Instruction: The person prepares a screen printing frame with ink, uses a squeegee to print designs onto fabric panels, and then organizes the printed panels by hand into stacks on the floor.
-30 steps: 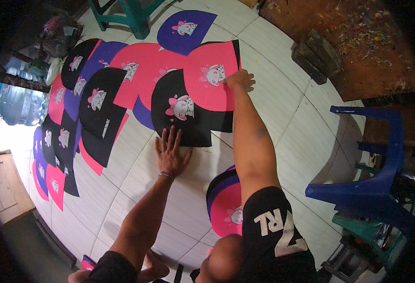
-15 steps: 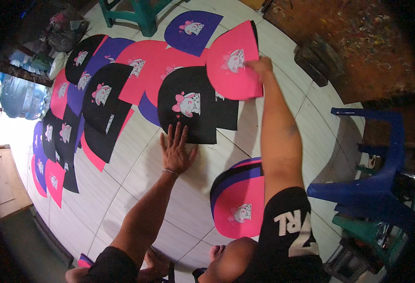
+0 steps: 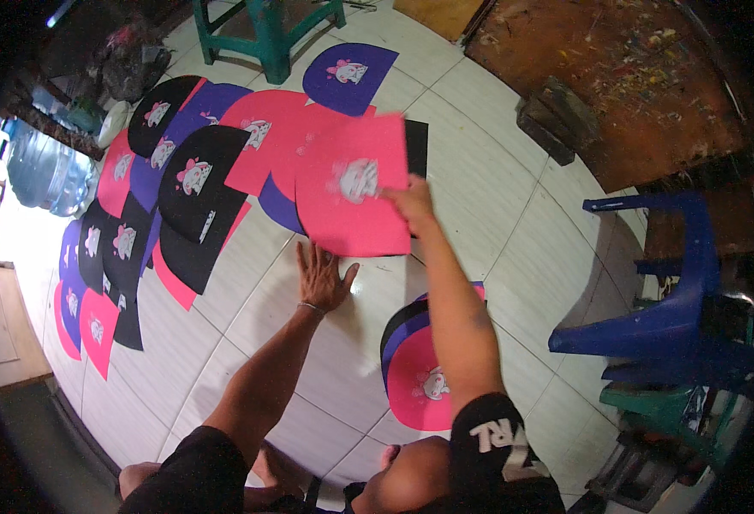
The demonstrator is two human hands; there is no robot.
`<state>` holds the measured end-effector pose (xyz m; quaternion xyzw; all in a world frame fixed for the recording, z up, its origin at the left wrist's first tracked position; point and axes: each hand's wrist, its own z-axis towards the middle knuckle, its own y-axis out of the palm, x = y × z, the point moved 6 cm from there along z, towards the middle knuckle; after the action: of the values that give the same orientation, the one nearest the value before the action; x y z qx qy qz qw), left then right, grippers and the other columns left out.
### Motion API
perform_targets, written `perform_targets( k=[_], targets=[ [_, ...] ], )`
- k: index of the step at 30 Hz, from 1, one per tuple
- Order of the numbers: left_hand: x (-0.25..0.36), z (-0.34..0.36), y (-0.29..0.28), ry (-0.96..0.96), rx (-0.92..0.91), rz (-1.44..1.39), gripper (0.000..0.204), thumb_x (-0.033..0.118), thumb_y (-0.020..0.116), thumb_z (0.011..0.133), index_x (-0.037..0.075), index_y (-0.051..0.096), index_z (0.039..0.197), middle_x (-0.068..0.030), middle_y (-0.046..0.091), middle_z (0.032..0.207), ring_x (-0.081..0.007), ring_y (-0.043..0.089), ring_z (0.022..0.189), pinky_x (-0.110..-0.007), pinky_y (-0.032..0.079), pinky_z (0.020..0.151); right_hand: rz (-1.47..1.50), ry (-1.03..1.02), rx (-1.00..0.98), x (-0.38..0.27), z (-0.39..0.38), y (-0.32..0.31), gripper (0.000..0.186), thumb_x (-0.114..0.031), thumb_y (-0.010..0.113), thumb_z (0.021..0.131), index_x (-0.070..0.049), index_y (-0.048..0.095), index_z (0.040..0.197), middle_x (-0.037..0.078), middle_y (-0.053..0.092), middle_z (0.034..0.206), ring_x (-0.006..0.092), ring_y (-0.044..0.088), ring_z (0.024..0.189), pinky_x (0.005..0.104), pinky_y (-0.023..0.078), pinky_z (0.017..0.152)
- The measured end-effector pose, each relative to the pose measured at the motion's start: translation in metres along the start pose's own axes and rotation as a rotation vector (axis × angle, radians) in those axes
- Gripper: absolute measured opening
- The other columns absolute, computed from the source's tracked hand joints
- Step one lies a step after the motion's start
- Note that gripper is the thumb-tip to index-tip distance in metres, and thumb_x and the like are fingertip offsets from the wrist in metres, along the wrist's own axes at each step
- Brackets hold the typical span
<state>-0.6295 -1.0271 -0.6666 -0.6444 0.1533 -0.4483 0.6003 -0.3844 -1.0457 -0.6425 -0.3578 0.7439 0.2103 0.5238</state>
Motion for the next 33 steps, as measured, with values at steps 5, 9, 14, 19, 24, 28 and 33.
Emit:
perform_targets(
  k=[5,9,14,19,24,28,33],
  targets=[
    [-0.004,-0.006,-0.011,0.065,0.121,-0.015,0.053,0.041,0.060,0.091,0.011,0.051,0.134,-0.0155,0.045,0.138,-0.0338,0.035,0.136,-0.063,0.009,0.116,-0.767,0.019,0.369,0.012,-0.015,0.037,0.063,-0.021,0.090,0.060,0.004,0.062,0.111,0.022,0.067,0.110,0.0354,0.067,0.100,0.0401,0.055,0.090],
    [0.005,-0.001,-0.012,0.081,0.090,-0.050,0.054,0.041,0.060,0.090,0.009,0.051,0.133,-0.0153,0.047,0.136,-0.0336,0.038,0.134,-0.063,0.009,0.116,-0.759,0.208,0.375,0.022,-0.007,0.027,0.064,-0.022,0.089,0.062,-0.001,0.060,0.116,0.025,0.061,0.119,0.0394,0.061,0.112,0.0450,0.052,0.095],
    [0.007,-0.004,-0.019,0.069,0.103,-0.082,0.056,0.042,0.060,0.091,0.005,0.050,0.132,-0.0161,0.049,0.135,-0.0351,0.038,0.134,-0.064,0.009,0.116,-0.939,0.168,0.528,0.012,-0.019,0.035,0.064,-0.021,0.089,0.061,-0.005,0.059,0.116,0.023,0.065,0.110,0.0393,0.064,0.106,0.0457,0.051,0.095],
    [-0.011,-0.002,-0.008,-0.046,0.020,-0.095,0.071,0.042,0.061,0.089,0.000,0.037,0.142,-0.0207,0.039,0.145,-0.0367,0.029,0.141,-0.058,0.009,0.119,-0.504,-0.150,0.467,0.001,-0.005,0.032,0.066,-0.012,0.091,0.054,-0.001,0.060,0.111,0.020,0.068,0.105,0.0358,0.067,0.099,0.0420,0.053,0.089],
    [-0.011,0.000,-0.008,-0.112,0.081,-0.183,0.086,0.037,0.064,0.086,-0.008,0.023,0.147,-0.0234,0.026,0.154,-0.0375,0.018,0.147,-0.052,0.010,0.120,-0.471,0.037,0.474,0.009,0.036,-0.053,0.060,-0.014,0.093,0.051,0.006,0.063,0.098,0.023,0.070,0.099,0.0324,0.069,0.095,0.0394,0.056,0.084],
    [-0.024,0.000,-0.014,-0.138,0.065,-0.142,0.084,0.037,0.063,0.086,-0.008,0.025,0.146,-0.0241,0.027,0.153,-0.0378,0.019,0.146,-0.053,0.011,0.120,-0.718,0.175,0.447,0.003,0.038,-0.039,0.063,-0.018,0.093,0.053,0.006,0.064,0.103,0.025,0.068,0.108,0.0360,0.067,0.101,0.0422,0.055,0.088],
    [-0.002,-0.001,0.002,-0.051,0.069,-0.116,0.080,0.039,0.060,0.089,-0.006,0.027,0.146,-0.0239,0.027,0.154,-0.0377,0.020,0.146,-0.053,0.011,0.120,-0.795,0.347,0.637,0.027,0.040,-0.076,0.030,-0.018,0.076,0.075,-0.005,0.071,0.102,0.018,0.069,0.110,0.0384,0.068,0.099,0.0493,0.057,0.084]
  ],
)
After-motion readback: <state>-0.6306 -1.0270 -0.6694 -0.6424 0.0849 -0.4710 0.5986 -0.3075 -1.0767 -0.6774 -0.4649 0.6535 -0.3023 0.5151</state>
